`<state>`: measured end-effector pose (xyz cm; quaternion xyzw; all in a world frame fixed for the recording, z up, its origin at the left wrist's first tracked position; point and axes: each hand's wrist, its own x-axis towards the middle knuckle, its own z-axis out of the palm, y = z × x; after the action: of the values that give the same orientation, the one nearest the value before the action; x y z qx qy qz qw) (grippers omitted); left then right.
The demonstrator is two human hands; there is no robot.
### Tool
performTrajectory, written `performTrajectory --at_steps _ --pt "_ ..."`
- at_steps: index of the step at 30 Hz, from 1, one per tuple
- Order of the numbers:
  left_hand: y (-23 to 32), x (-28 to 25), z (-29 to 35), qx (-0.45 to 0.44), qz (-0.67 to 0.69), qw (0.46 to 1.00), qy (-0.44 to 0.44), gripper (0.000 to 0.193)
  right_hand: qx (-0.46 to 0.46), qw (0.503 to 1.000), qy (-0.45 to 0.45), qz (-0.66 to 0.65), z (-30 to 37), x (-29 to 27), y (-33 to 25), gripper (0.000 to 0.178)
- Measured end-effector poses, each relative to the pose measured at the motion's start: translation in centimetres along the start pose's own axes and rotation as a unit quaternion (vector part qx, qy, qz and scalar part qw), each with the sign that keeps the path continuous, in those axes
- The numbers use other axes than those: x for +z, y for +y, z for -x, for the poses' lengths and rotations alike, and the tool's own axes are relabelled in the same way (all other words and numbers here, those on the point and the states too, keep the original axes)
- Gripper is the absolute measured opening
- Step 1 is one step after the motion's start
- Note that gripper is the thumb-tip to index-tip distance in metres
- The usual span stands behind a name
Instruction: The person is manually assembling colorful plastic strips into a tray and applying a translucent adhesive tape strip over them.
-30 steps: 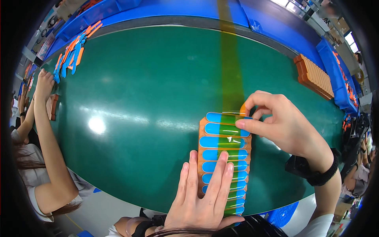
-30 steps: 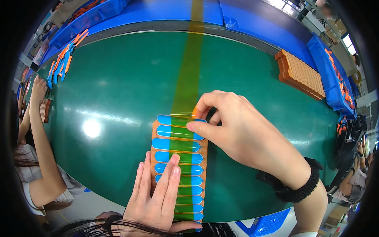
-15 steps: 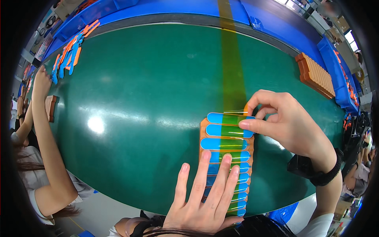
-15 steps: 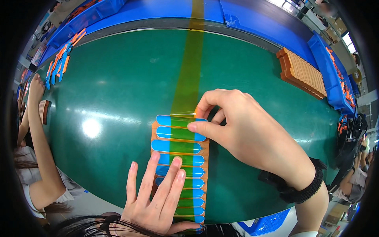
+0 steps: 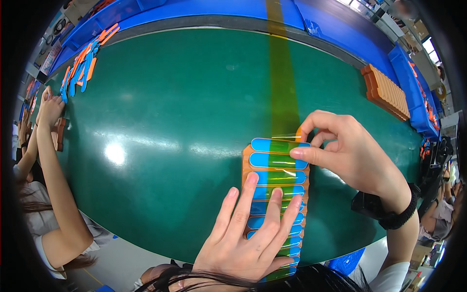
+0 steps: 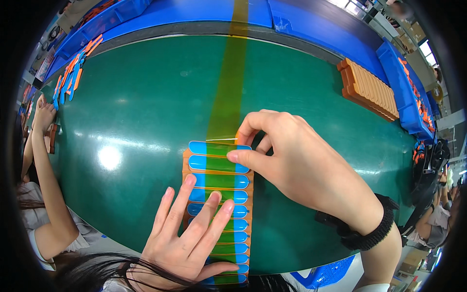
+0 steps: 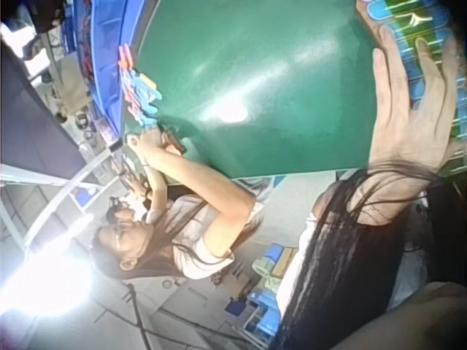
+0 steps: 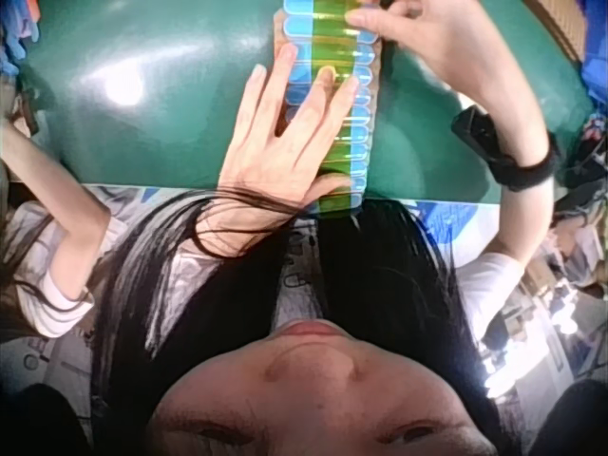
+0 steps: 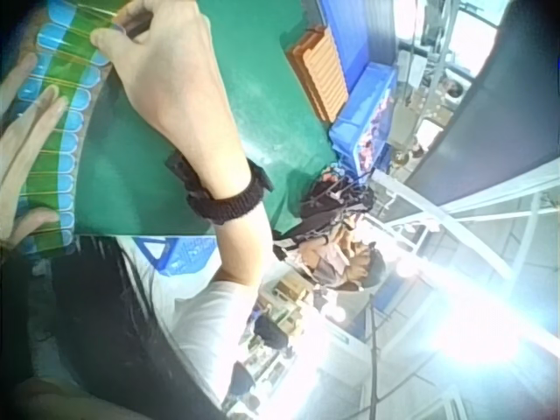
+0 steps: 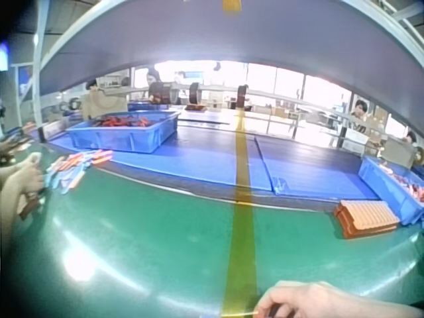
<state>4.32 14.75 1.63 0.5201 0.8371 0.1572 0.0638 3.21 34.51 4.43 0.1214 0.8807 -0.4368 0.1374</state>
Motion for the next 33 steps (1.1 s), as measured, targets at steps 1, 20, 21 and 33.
performTrajectory --at_steps 1,20,21,33 --pt "0.2 0.0 0.0 0.002 0.006 1.000 0.006 0.075 0.004 1.000 -0.008 -0.003 0.0 -0.1 0.0 0.022" --pt "-0.5 0.7 -0.4 0.022 -0.021 0.998 0.062 0.062 -0.066 0.996 -0.054 0.009 0.7 -0.1 0.5 0.039" --pt "-0.5 0.7 -0.3 0.022 -0.018 0.998 0.062 0.061 -0.065 0.996 -0.054 0.010 0.8 0.1 0.3 0.039" --pt "-0.2 0.3 -0.2 0.011 -0.018 1.000 0.010 0.060 0.008 0.999 0.010 0.031 0.7 1.4 0.0 0.043"
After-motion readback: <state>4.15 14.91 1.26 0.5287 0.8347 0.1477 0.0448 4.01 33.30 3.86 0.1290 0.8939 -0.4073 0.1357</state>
